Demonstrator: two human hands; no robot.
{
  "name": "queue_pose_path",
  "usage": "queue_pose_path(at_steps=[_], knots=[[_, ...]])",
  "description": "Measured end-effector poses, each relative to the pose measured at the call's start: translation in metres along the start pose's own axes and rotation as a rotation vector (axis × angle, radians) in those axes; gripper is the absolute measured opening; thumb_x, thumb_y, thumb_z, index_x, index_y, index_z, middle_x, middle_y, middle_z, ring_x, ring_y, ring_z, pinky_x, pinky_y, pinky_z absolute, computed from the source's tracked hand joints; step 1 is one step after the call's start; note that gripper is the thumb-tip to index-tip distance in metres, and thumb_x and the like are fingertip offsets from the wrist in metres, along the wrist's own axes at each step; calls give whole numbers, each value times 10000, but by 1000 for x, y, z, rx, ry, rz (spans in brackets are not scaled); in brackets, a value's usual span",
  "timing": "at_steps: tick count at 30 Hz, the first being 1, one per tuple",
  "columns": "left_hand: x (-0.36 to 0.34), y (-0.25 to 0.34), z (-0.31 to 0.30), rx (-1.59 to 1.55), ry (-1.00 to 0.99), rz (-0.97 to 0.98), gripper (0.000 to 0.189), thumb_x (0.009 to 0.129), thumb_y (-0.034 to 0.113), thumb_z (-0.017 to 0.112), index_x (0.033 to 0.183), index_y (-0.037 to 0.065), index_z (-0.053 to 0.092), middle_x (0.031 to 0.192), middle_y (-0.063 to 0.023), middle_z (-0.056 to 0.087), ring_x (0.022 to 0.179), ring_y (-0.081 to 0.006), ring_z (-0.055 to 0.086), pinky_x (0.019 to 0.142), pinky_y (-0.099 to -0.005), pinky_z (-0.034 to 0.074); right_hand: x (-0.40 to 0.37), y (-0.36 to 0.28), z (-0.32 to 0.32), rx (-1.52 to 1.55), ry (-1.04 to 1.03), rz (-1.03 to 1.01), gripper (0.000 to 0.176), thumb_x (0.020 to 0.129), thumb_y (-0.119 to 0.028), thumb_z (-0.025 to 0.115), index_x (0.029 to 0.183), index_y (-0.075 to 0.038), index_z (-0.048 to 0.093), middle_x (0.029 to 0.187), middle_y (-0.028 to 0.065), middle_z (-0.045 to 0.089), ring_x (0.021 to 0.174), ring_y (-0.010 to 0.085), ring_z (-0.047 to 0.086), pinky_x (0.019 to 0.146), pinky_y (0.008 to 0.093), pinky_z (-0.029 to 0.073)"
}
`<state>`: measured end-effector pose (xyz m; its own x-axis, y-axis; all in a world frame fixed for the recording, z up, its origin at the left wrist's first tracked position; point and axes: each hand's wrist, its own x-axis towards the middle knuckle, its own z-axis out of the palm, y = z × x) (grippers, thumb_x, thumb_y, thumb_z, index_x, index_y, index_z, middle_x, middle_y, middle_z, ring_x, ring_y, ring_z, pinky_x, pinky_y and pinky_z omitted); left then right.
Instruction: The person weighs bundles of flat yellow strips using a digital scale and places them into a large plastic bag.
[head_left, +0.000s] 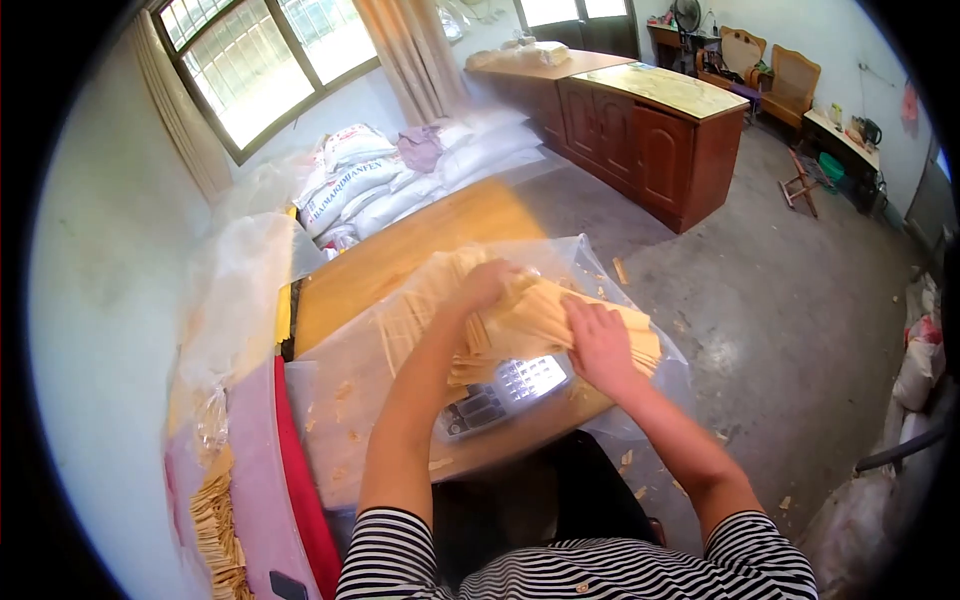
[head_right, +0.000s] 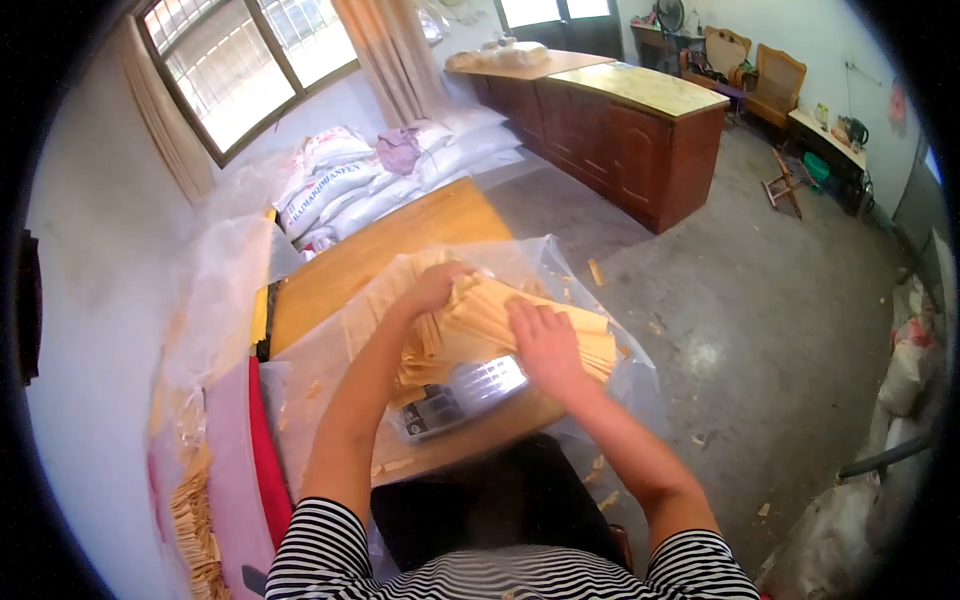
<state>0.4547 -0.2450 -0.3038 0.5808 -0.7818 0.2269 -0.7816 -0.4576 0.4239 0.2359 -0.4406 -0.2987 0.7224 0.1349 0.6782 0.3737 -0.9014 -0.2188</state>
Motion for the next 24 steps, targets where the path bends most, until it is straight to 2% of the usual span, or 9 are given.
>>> queue_pose_path(at_steps=[4,7,8,10,13,16,20,22,24], knots=[[7,15,-29,-154,20,-137,480,722,-60,458,1160,85,591,1169,-125,593,1062,-276,560,888,-322,443,-2,-14,51,-242,-126,16,580,745,-112,552,1289,20,397,1205,158,529,918,265,542,768,388,433],[13,42,-23,-46,37,-6,504,715,-69,454,1155,128,602,1173,-109,589,1068,-277,555,873,-327,450,-16,-33,82,-385,-57,-20,590,730,-130,550,1286,17,418,1155,171,559,781,222,565,630,333,473],[15,48,-15,-52,32,-8,504,715,-69,454,1155,128,602,1173,-109,589,1068,-277,555,873,-327,450,-12,-39,81,-385,-64,-16,590,730,-130,550,1286,17,418,1155,171,559,781,222,565,630,333,473],[15,59,-1,244,13,136,453,753,16,509,1165,181,596,1141,-84,595,1051,-272,551,870,-347,449,-2,-46,73,-385,-57,-31,562,721,-142,556,1253,9,456,1118,159,577,769,207,569,621,305,469],[19,74,-3,297,-165,42,508,732,-9,508,1179,220,586,1133,-71,583,1030,-276,552,850,-353,454,12,-51,59,-432,-151,-66,534,721,-153,559,1225,5,478,1109,149,579,771,193,567,621,295,468],[20,63,-4,183,2,28,517,729,-36,491,1170,213,591,1111,-70,576,1011,-280,555,837,-355,457,11,-55,55,-472,-144,-132,535,720,-156,559,1224,8,478,1116,152,577,772,201,567,630,298,470],[15,53,-9,168,40,38,511,731,-55,470,1156,199,598,1115,-66,570,1012,-283,554,836,-351,457,7,-62,56,-462,-102,-196,542,719,-159,555,1227,13,475,1149,164,565,785,214,564,644,306,476],[13,60,-5,127,45,184,474,749,-38,487,1146,192,607,1097,-73,573,1011,-273,558,838,-353,455,15,-58,54,-473,-137,-212,544,722,-156,564,1229,16,465,1125,160,569,797,224,567,646,312,477],[10,79,-8,177,-10,148,442,761,-23,478,1135,172,610,1086,-92,579,988,-289,562,836,-360,455,26,-47,55,-481,-176,-231,547,724,-154,573,1231,18,456,1101,155,573,810,234,569,647,317,479]])
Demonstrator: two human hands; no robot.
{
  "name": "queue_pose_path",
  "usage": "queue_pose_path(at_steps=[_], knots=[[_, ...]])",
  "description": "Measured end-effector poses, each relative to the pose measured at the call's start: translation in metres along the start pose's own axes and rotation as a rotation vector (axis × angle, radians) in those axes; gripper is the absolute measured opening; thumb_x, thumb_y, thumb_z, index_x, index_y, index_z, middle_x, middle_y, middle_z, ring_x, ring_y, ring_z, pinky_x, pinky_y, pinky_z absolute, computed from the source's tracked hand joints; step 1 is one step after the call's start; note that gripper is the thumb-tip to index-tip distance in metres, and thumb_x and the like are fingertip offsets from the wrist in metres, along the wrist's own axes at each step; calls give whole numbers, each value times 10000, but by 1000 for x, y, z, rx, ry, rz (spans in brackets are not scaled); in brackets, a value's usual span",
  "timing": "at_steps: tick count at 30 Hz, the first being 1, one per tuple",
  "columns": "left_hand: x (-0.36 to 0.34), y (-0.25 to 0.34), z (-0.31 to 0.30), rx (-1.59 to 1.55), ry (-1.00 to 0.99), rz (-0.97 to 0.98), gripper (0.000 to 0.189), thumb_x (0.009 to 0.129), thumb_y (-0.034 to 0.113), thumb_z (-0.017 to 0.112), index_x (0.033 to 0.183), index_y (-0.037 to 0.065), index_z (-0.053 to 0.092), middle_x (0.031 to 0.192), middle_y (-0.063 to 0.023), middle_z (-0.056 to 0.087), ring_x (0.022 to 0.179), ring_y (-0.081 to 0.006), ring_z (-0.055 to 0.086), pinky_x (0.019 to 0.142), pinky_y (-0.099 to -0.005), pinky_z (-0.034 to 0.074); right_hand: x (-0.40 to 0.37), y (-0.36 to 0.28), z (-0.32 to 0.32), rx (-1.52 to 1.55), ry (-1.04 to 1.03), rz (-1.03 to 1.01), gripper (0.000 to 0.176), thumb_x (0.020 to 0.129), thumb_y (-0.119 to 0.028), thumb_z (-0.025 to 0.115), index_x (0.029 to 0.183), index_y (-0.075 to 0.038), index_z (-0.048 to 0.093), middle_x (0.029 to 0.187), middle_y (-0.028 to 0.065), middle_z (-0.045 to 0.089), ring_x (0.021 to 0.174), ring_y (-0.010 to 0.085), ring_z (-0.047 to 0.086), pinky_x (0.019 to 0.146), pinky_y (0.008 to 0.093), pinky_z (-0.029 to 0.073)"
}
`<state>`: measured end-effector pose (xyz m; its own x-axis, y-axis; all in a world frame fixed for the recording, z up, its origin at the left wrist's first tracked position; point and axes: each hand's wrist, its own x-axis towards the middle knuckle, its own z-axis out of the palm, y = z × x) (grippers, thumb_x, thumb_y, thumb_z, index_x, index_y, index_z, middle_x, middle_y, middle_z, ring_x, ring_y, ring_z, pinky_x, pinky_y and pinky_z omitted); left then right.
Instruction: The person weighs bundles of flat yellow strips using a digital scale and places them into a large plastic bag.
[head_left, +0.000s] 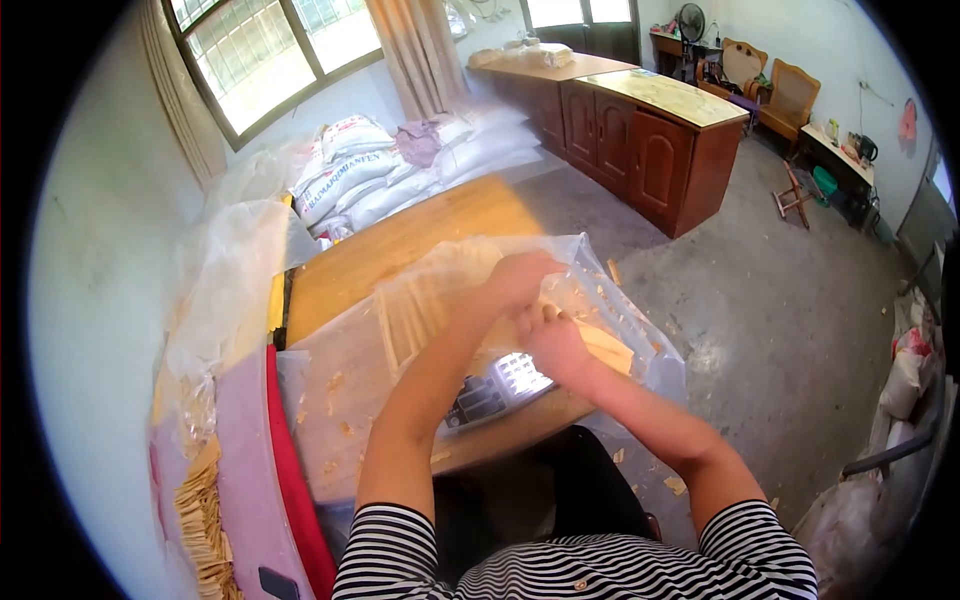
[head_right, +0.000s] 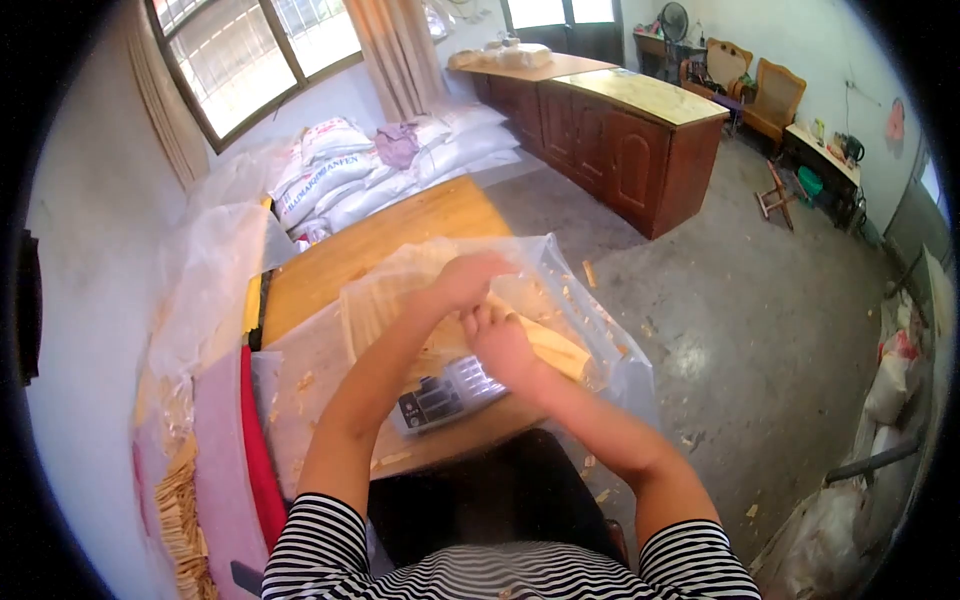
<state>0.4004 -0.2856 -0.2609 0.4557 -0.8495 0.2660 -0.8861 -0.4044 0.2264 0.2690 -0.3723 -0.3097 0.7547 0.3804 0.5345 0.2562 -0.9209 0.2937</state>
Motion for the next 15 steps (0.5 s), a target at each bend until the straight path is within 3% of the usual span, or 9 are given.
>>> queue_pose_path(at_steps=[2,3,4,6,8,11,13,15], knots=[[-5,6,-4,46,-50,-37,411,773,-8,469,1123,152,614,1075,-112,584,966,-305,566,833,-367,454,5,17,14,293,-204,185,585,726,-176,610,1244,25,426,1025,141,576,839,268,572,637,336,485],[-8,5,-6,87,-48,-89,368,775,18,499,1095,152,622,1034,-105,578,946,-289,570,809,-366,462,4,21,19,372,-107,271,586,732,-199,634,1223,32,411,965,132,570,823,287,581,626,366,488],[-10,2,-7,128,-44,-141,326,777,44,528,1067,152,631,993,-97,572,927,-273,575,786,-366,470,8,19,21,367,-98,261,586,732,-199,634,1223,32,411,965,132,570,823,287,581,626,366,488],[-13,0,-2,106,29,-93,237,823,111,494,1015,133,632,954,-112,588,904,-299,571,781,-374,465,13,11,27,327,-235,481,470,754,-175,612,1168,-6,470,985,133,591,842,284,593,665,381,501],[-11,10,0,73,90,-45,207,870,178,459,964,115,633,915,-127,605,881,-326,568,777,-382,460,30,8,23,369,-266,449,438,760,-166,599,1157,-24,481,993,136,596,863,287,597,665,384,498],[-2,29,1,-7,180,-212,234,884,218,436,913,87,628,900,-151,612,865,-333,576,778,-392,459,42,-2,33,468,-312,393,398,773,-164,584,1145,-55,496,1003,134,601,895,296,603,660,390,490],[8,19,10,135,224,-310,247,875,204,423,875,55,620,892,-181,614,846,-335,583,779,-401,461,49,-11,48,517,-319,362,388,780,-171,581,1145,-67,500,1005,129,600,906,302,604,655,392,485],[13,-6,30,251,170,-248,168,821,129,475,845,33,611,887,-164,598,834,-319,595,741,-398,482,44,-28,65,513,-99,374,205,825,-202,551,994,-118,630,990,66,633,977,197,598,750,366,494]])
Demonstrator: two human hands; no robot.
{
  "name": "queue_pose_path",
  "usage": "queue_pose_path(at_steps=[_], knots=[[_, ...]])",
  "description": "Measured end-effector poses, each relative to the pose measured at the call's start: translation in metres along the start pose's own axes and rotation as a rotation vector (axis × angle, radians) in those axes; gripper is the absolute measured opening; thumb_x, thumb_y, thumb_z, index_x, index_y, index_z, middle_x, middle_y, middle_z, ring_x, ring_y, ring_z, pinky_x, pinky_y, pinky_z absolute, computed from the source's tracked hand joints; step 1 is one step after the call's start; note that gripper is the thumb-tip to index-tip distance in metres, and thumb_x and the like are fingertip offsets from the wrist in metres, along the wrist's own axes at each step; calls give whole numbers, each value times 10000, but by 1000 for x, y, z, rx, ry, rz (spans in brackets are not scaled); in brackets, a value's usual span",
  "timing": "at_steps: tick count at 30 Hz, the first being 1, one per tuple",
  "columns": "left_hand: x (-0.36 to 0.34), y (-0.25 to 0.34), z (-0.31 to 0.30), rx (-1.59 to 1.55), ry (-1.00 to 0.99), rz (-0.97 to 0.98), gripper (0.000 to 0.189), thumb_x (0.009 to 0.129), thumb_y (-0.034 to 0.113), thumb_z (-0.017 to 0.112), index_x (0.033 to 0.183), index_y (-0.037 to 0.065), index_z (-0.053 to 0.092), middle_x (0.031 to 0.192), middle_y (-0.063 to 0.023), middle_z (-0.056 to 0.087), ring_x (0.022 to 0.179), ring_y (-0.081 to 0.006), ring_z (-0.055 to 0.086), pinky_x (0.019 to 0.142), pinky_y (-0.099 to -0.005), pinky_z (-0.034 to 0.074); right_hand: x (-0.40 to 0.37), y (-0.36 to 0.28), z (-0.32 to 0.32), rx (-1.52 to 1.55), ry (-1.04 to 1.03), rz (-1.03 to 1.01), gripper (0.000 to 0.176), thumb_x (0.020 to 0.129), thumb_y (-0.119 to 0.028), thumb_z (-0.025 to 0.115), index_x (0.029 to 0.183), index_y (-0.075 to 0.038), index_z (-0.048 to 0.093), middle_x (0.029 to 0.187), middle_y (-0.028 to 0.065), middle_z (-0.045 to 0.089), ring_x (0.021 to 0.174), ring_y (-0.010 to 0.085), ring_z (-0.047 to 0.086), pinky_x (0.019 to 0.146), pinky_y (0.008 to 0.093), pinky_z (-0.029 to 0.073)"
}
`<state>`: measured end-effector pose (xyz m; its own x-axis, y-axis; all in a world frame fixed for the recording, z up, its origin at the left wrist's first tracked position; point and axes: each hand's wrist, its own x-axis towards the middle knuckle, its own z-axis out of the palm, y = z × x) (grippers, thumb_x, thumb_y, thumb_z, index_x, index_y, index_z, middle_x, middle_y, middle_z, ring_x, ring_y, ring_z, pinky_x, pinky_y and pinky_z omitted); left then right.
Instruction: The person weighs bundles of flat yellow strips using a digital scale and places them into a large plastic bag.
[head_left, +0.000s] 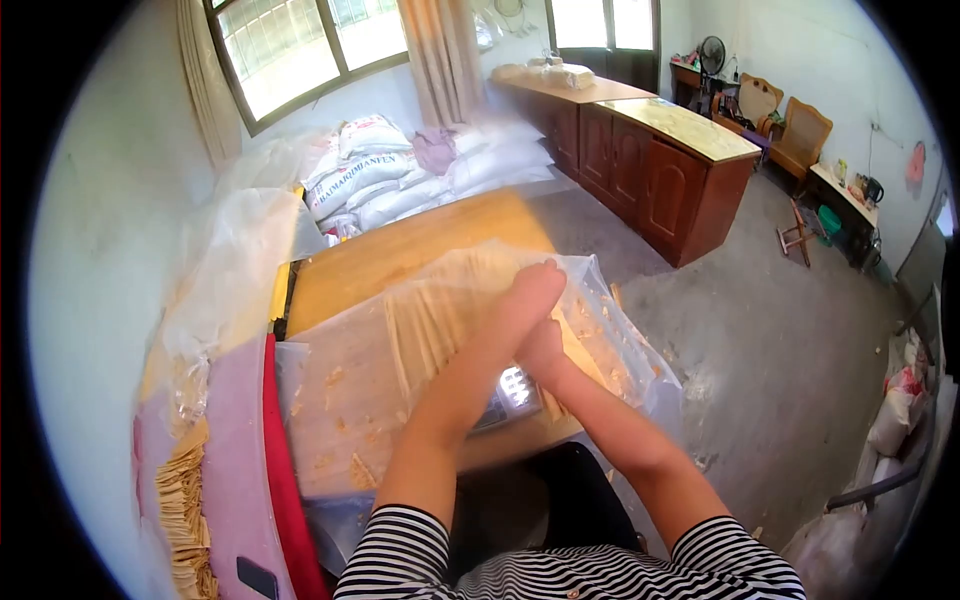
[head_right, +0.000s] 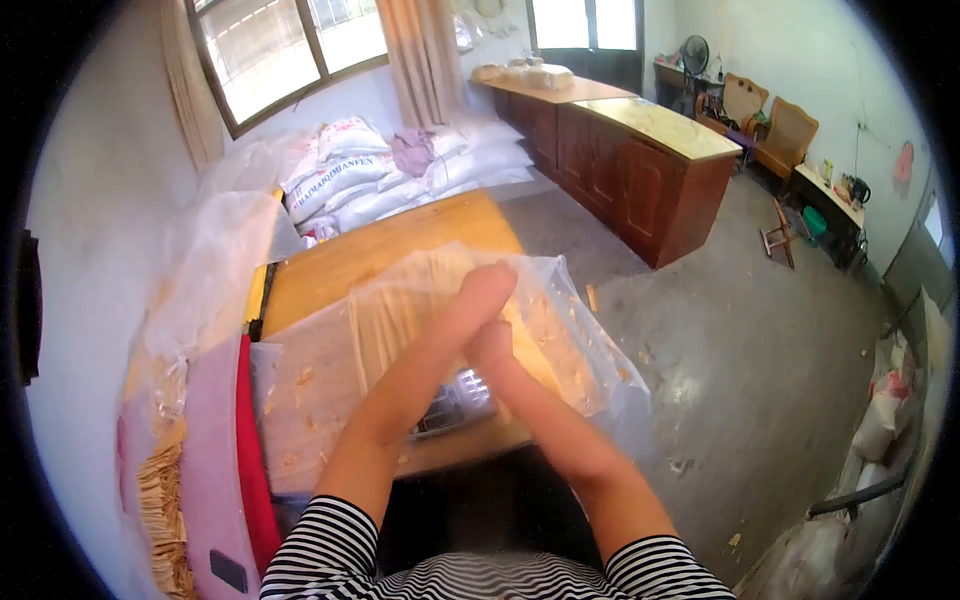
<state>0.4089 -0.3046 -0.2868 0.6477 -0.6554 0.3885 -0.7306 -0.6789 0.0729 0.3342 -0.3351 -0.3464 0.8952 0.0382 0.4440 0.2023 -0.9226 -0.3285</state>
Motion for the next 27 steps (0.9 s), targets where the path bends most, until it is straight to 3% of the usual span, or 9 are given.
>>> queue_pose_path(at_steps=[2,3,5,7,14,20,23,24,27], knots=[[4,6,-9,118,-34,78,100,766,55,527,816,10,602,883,-147,582,822,-303,607,703,-396,503,4,8,10,-10,132,-106,289,812,-212,577,1074,-92,560,1033,103,593,1017,243,557,813,380,450],[6,14,-10,-56,-127,16,95,769,54,522,799,11,602,890,-139,588,824,-299,610,714,-399,504,5,12,16,-14,257,-199,403,800,-222,603,1155,-67,491,1076,140,553,1058,290,516,875,395,406],[2,27,-17,-233,-229,-40,95,771,52,517,782,12,602,897,-132,594,826,-294,612,724,-402,505,16,27,53,-3,244,-193,413,797,-229,607,1158,-66,490,1082,140,549,1062,290,511,880,395,402],[-4,32,-19,7,-103,386,106,763,43,511,796,30,611,899,-110,596,845,-273,611,720,-396,504,29,28,55,57,194,-157,434,790,-242,616,1166,-66,488,1093,141,543,1070,291,502,889,396,393],[-24,36,-44,31,-15,370,85,719,34,530,782,81,563,819,-86,538,857,-253,574,726,-361,488,74,25,60,418,0,4,509,768,-289,646,1193,-64,479,1133,143,520,1099,295,470,923,399,363],[-31,27,-30,-96,119,269,22,728,81,558,749,83,558,781,-66,536,822,-258,571,655,-386,480,5,23,10,686,-126,-72,573,749,-329,672,1215,-62,471,1166,145,500,1124,298,443,952,402,338],[-32,23,-20,-190,129,229,32,737,86,556,763,89,574,777,-68,542,795,-268,573,645,-400,478,-44,13,-57,371,-64,-131,606,740,-327,689,1230,-55,458,1221,164,473,1168,321,422,963,432,336],[-31,25,-22,-203,85,197,43,738,94,557,773,90,581,782,-74,545,786,-274,575,647,-401,479,-58,12,-70,91,13,-165,628,733,-317,703,1240,-49,446,1271,183,449,1208,343,406,970,462,338],[-31,37,-13,-243,47,155,69,726,91,563,785,86,600,794,-91,559,788,-282,589,669,-402,487,-75,26,-46,-75,99,-196,640,716,-382,687,1206,-28,477,1156,172,512,1126,347,437,946,475,327]])
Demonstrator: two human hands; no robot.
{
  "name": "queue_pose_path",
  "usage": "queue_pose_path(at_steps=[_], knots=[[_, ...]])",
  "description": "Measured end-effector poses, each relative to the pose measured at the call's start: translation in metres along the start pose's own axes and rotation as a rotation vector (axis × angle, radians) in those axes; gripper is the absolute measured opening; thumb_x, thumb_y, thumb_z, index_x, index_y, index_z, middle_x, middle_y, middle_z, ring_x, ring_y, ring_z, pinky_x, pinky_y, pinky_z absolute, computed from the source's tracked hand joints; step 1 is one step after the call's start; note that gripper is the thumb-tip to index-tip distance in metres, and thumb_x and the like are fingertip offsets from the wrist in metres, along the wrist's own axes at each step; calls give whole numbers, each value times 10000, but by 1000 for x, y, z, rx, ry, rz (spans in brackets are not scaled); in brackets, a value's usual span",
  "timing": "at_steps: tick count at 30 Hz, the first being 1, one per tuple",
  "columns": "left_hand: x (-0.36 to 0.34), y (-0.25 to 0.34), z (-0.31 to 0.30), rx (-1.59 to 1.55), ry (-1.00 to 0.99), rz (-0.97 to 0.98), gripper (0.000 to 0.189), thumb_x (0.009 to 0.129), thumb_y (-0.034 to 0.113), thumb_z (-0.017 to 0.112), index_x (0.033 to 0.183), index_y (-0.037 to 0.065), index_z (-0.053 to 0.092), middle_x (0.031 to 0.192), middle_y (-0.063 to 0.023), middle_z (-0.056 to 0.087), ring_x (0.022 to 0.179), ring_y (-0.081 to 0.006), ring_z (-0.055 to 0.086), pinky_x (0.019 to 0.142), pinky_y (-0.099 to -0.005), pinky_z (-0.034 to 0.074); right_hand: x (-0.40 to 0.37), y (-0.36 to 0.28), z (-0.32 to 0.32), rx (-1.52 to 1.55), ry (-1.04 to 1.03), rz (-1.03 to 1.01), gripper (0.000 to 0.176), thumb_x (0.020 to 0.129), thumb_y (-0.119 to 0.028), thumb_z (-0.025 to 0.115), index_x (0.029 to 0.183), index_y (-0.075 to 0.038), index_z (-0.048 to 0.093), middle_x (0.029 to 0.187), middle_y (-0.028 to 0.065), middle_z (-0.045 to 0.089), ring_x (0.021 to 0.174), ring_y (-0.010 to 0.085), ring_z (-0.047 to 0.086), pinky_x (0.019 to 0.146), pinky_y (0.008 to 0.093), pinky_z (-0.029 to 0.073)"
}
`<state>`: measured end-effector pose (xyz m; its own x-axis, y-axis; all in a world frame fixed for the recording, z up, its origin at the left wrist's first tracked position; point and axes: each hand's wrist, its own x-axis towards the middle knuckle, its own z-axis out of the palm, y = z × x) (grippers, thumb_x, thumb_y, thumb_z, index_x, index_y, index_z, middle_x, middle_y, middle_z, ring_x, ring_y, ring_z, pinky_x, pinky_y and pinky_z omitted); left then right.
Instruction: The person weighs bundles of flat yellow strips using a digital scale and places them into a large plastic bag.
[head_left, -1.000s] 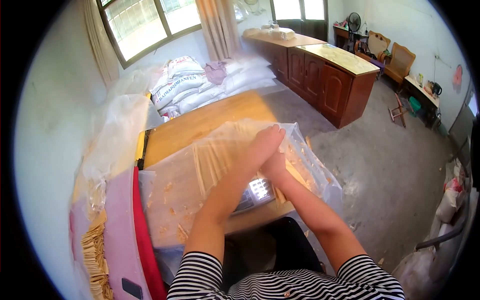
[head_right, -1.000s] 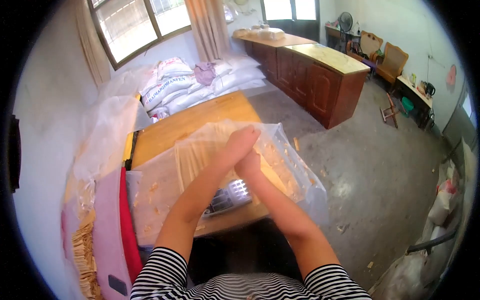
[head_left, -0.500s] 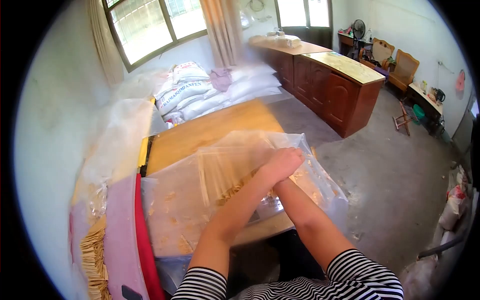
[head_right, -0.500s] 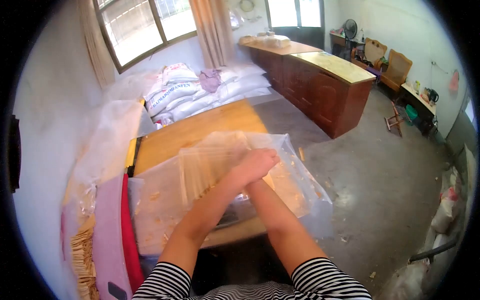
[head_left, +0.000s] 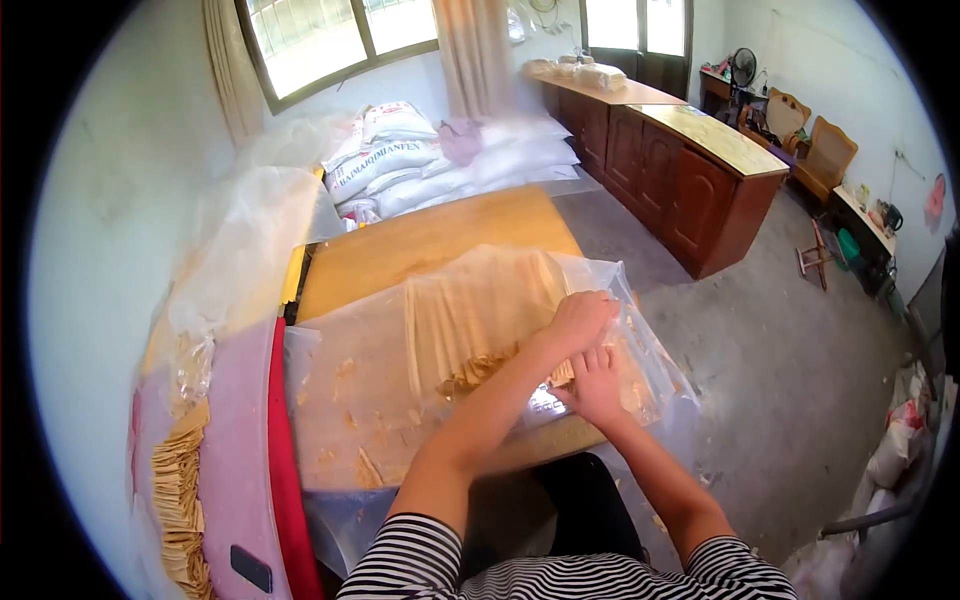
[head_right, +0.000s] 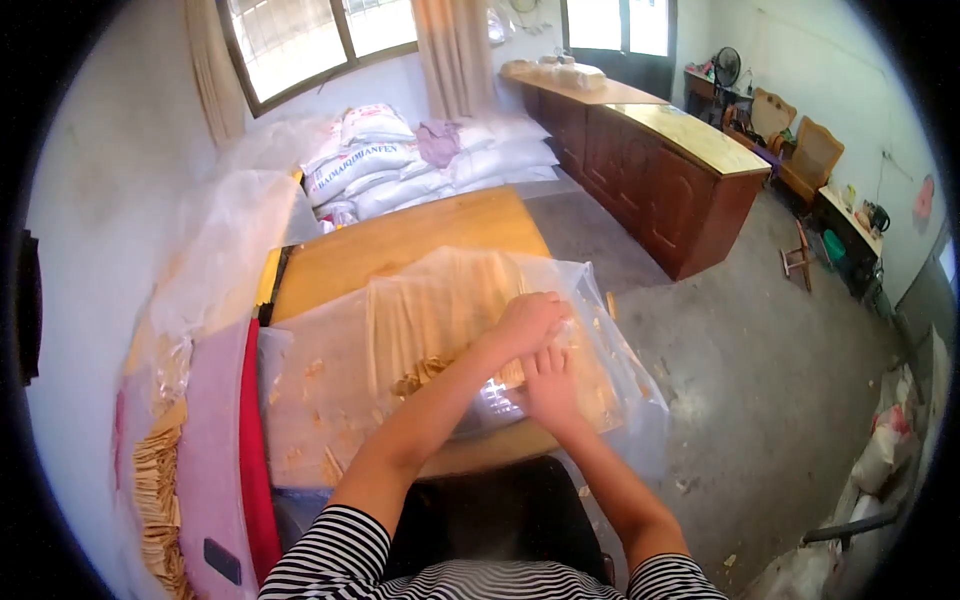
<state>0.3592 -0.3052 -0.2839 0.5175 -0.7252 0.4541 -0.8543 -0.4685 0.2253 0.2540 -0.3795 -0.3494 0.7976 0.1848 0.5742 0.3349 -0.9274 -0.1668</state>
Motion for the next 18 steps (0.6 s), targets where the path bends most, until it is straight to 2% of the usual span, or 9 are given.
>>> queue_pose_path(at_steps=[4,6,7,10,12,13,14,15,18], knots=[[-2,13,7,28,8,-29,64,717,79,562,768,76,599,803,-106,570,815,-294,599,687,-413,488,-4,28,70,101,-150,32,551,722,-310,691,1165,-35,510,1165,188,525,1100,377,477,885,512,374],[-3,25,10,51,1,-32,71,717,80,563,778,72,600,803,-105,569,825,-297,598,686,-415,488,8,29,82,791,105,388,676,711,-373,701,1237,-27,455,1211,187,499,1118,355,462,918,454,369],[-8,32,13,74,0,-34,80,718,80,565,788,68,601,803,-105,568,835,-299,596,685,-417,487,6,29,82,797,88,410,676,711,-373,701,1237,-27,455,1211,187,499,1118,355,462,918,454,369],[-6,21,13,-12,-16,-34,129,741,90,556,848,67,624,844,-132,581,873,-321,585,735,-421,483,41,47,68,435,-284,342,604,731,-347,685,1212,-42,482,1200,176,512,1116,337,474,892,451,383],[-23,0,2,-206,24,-7,221,742,173,599,941,79,620,958,-138,581,939,-318,551,814,-399,451,27,50,60,198,-560,295,557,744,-330,674,1195,-52,500,1193,169,520,1115,325,483,874,450,393],[-35,-2,-16,-227,87,-119,276,736,191,620,986,76,615,1003,-147,581,981,-324,534,860,-402,429,14,47,49,205,-584,302,557,744,-330,674,1195,-52,500,1193,169,520,1115,325,483,874,450,393],[-47,-6,-37,-244,149,-228,333,729,209,641,1032,74,610,1048,-155,581,1022,-330,518,905,-404,408,3,45,32,183,-334,265,574,752,-308,678,1221,-44,478,1228,173,501,1134,340,470,914,439,384],[-67,-34,-39,-78,247,-256,382,714,213,663,1065,75,600,1081,-150,577,1053,-325,507,930,-404,390,-9,46,23,159,-86,227,593,759,-286,681,1247,-36,456,1263,176,481,1153,355,458,953,428,374],[-132,-84,-68,185,493,-445,451,699,178,691,1123,81,575,1137,-137,563,1100,-316,488,962,-414,363,-44,61,20,243,-5,188,605,766,-368,659,1248,-55,467,1305,147,461,1163,324,460,940,416,375]])
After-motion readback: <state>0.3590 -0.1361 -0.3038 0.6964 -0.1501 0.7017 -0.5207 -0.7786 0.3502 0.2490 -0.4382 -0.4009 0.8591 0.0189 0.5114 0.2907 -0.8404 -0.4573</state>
